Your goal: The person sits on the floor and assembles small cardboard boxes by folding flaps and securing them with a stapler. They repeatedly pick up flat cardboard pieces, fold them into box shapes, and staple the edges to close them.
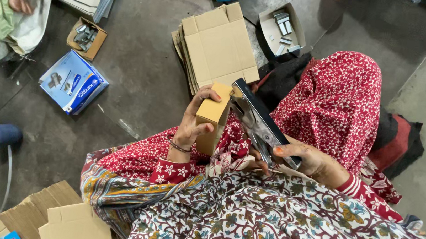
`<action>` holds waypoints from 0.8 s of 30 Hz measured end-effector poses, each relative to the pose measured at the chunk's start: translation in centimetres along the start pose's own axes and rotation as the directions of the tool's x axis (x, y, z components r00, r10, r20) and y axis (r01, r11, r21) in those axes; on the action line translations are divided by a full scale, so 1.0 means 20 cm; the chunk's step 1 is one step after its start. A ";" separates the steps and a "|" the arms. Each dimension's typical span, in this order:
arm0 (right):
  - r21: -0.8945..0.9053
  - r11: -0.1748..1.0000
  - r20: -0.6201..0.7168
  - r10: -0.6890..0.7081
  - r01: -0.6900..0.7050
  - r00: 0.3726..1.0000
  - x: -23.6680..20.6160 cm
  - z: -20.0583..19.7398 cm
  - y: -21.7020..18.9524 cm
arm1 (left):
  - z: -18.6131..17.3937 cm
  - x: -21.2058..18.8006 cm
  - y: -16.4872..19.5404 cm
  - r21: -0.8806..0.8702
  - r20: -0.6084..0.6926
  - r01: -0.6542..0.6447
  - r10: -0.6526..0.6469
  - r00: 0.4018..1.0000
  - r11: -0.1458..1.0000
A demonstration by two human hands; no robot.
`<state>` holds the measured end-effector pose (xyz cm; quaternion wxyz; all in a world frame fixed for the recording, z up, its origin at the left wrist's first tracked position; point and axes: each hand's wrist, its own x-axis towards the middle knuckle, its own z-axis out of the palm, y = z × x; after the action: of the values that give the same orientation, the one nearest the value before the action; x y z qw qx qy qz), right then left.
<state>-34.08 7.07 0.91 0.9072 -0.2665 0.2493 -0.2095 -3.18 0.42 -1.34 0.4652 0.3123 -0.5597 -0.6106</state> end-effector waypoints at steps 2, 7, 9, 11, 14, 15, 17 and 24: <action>-0.017 1.000 0.012 -0.001 0.001 1.000 0.00 0.00 0.00 | 0.00 0.01 0.01 -0.012 0.014 -0.005 0.005 1.000 1.000; -0.050 0.998 -0.154 0.039 -0.047 0.987 -0.03 0.05 -0.03 | 0.01 0.01 0.04 0.002 0.065 0.012 -0.012 0.998 1.000; -0.124 0.992 -0.121 -0.023 0.007 0.992 -0.02 0.07 -0.05 | 0.01 0.02 0.05 0.019 0.076 0.005 -0.006 0.997 1.000; -0.187 0.975 -0.013 -0.124 0.119 0.992 -0.01 0.07 -0.05 | 0.02 0.02 0.06 0.007 0.077 0.007 -0.008 0.997 1.000; -0.264 0.964 -0.145 -0.059 0.019 0.988 0.04 0.06 0.01 | 0.01 0.02 0.07 0.094 0.129 -0.057 0.045 0.991 0.994; -0.288 0.957 -0.186 -0.044 -0.012 0.982 0.05 0.05 0.03 | 0.01 0.03 0.07 0.131 0.135 -0.067 0.050 0.990 0.989; -0.326 0.942 -0.271 -0.006 -0.086 0.963 0.07 0.04 0.10 | 0.01 0.03 0.07 0.198 0.142 -0.079 0.051 0.989 0.977; -0.197 0.968 -0.300 0.093 -0.157 0.949 0.07 0.09 0.11 | -0.02 0.04 0.07 0.160 0.213 -0.074 0.039 0.976 0.984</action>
<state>-31.42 8.79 0.46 0.8378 -0.3145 0.4169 -0.1593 -2.84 -0.36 -0.03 0.3934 0.2683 -0.6634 -0.5773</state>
